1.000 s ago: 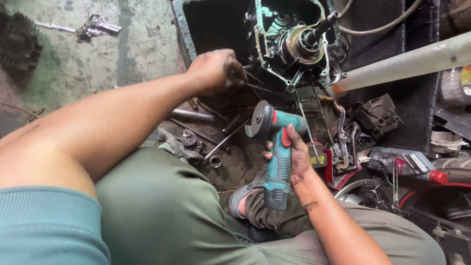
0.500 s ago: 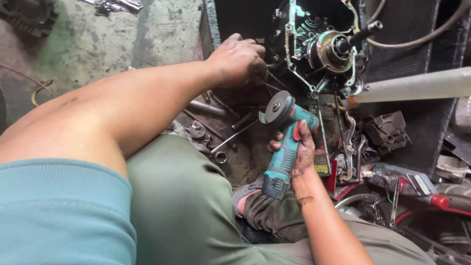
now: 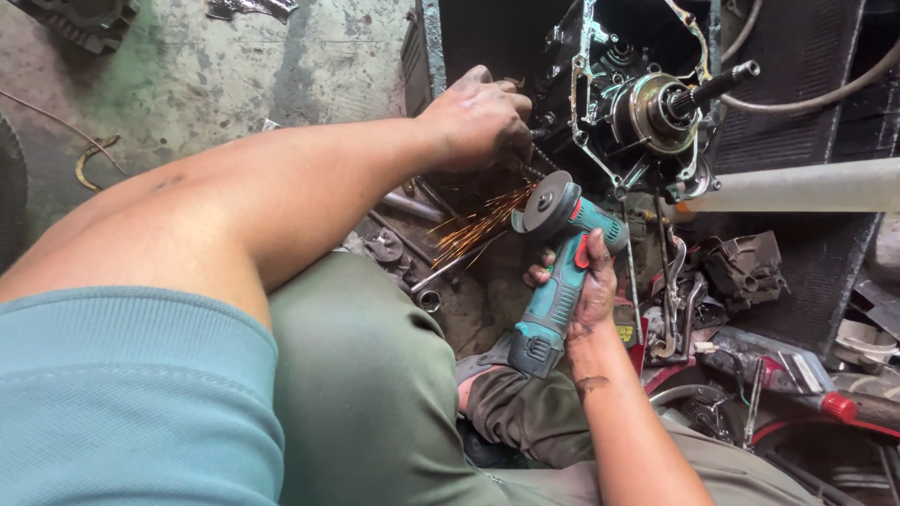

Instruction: Disassembling, grinding, and cleaning components of a motorcycle engine crankshaft assembly.

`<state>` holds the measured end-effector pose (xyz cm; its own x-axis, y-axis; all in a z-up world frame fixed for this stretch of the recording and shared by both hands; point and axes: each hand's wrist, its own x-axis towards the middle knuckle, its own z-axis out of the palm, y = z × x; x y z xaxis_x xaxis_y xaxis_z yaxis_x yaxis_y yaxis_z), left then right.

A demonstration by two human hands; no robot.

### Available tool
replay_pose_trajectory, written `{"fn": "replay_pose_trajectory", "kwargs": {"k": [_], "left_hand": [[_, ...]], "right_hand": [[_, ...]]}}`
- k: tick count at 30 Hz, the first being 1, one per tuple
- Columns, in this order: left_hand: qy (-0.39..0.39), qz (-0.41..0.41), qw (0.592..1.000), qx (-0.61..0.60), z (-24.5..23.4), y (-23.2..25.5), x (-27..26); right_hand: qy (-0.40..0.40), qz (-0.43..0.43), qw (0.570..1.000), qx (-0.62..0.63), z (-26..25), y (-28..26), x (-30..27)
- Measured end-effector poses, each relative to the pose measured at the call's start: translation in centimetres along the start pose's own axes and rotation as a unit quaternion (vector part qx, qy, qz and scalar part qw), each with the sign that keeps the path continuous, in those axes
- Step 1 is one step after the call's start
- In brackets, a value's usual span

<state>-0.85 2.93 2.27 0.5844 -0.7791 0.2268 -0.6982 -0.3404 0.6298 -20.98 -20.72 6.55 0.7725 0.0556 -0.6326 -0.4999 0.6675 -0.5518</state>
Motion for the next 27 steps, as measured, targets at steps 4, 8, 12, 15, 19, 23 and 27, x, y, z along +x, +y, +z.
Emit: {"fn": "replay_pose_trajectory", "kwargs": {"k": [4, 8, 12, 15, 19, 23, 27], "left_hand": [[0.005, 0.003, 1.000, 0.007, -0.1, 0.1, 0.0], [-0.012, -0.007, 1.000, 0.017, -0.3, 0.2, 0.0], [-0.012, -0.005, 1.000, 0.005, -0.3, 0.2, 0.1], [0.000, -0.002, 1.000, 0.011, 0.1, 0.0, -0.1], [-0.016, -0.009, 1.000, -0.008, -0.3, 0.4, -0.2], [-0.003, 0.008, 1.000, 0.010, 0.1, 0.1, -0.2], [-0.001, 0.019, 1.000, 0.014, 0.6, -0.2, -0.1]], "right_hand": [[0.001, -0.011, 1.000, -0.010, 0.3, 0.0, -0.1], [0.009, -0.015, 1.000, -0.011, 0.6, -0.1, -0.3], [0.027, -0.021, 0.999, -0.015, 0.6, 0.0, -0.3], [0.035, -0.023, 0.999, -0.010, 0.7, 0.2, -0.2], [-0.004, -0.022, 1.000, 0.017, 0.9, 0.2, -0.1], [-0.001, -0.027, 1.000, 0.010, 0.6, 0.3, 0.0], [0.013, -0.025, 1.000, 0.004, 1.2, 0.3, 0.0]]}}
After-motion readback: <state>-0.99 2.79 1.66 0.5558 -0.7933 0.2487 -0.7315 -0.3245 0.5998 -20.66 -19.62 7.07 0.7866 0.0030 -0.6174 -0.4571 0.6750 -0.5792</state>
